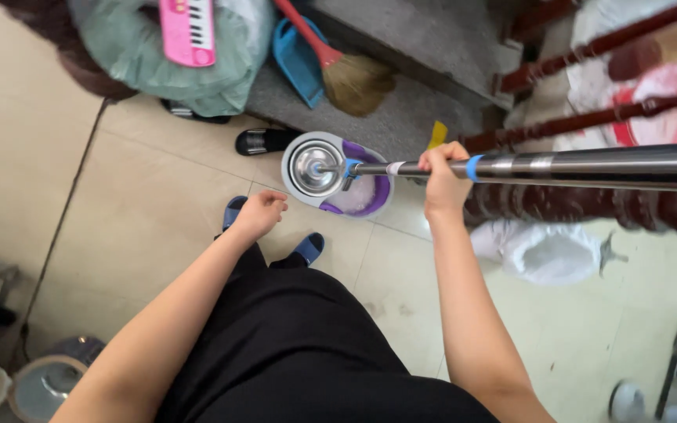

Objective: Mopping the floor and rinsing/spinning the mop in a bucket.

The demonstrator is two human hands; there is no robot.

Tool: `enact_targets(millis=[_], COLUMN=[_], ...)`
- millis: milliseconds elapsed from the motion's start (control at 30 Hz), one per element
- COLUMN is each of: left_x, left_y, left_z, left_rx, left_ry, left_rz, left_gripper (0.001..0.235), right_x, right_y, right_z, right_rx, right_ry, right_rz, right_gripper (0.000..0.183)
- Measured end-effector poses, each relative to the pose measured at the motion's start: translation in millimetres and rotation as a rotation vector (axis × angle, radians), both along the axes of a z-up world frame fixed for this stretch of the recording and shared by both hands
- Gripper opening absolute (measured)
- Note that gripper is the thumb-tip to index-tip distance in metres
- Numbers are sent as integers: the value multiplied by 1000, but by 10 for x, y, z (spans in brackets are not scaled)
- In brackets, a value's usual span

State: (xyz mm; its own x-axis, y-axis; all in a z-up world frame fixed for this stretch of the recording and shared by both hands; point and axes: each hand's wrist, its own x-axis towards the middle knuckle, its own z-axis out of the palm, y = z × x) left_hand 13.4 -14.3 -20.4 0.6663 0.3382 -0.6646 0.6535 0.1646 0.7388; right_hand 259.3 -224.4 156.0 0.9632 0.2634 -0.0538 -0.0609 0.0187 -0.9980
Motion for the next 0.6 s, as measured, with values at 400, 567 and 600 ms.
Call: enact_targets(millis=[400, 567, 600], left_x=[963, 1384, 1443], left_y=[-931, -1324, -1411], left_z=[-593, -582, -622], left_rx=[-360, -468, -511], left_ry=[118, 291, 303], left_rz=[-208, -252, -227], left_gripper=[70, 112, 115], right_x=[-687, -895, -936], right_y=[-467, -679, -731], right_z=[1323, 1471, 1484], right_rx=[315, 290, 290], right_ry=[-190, -230, -259], right_rz=[-166, -201, -185], right_gripper=[33, 32, 30])
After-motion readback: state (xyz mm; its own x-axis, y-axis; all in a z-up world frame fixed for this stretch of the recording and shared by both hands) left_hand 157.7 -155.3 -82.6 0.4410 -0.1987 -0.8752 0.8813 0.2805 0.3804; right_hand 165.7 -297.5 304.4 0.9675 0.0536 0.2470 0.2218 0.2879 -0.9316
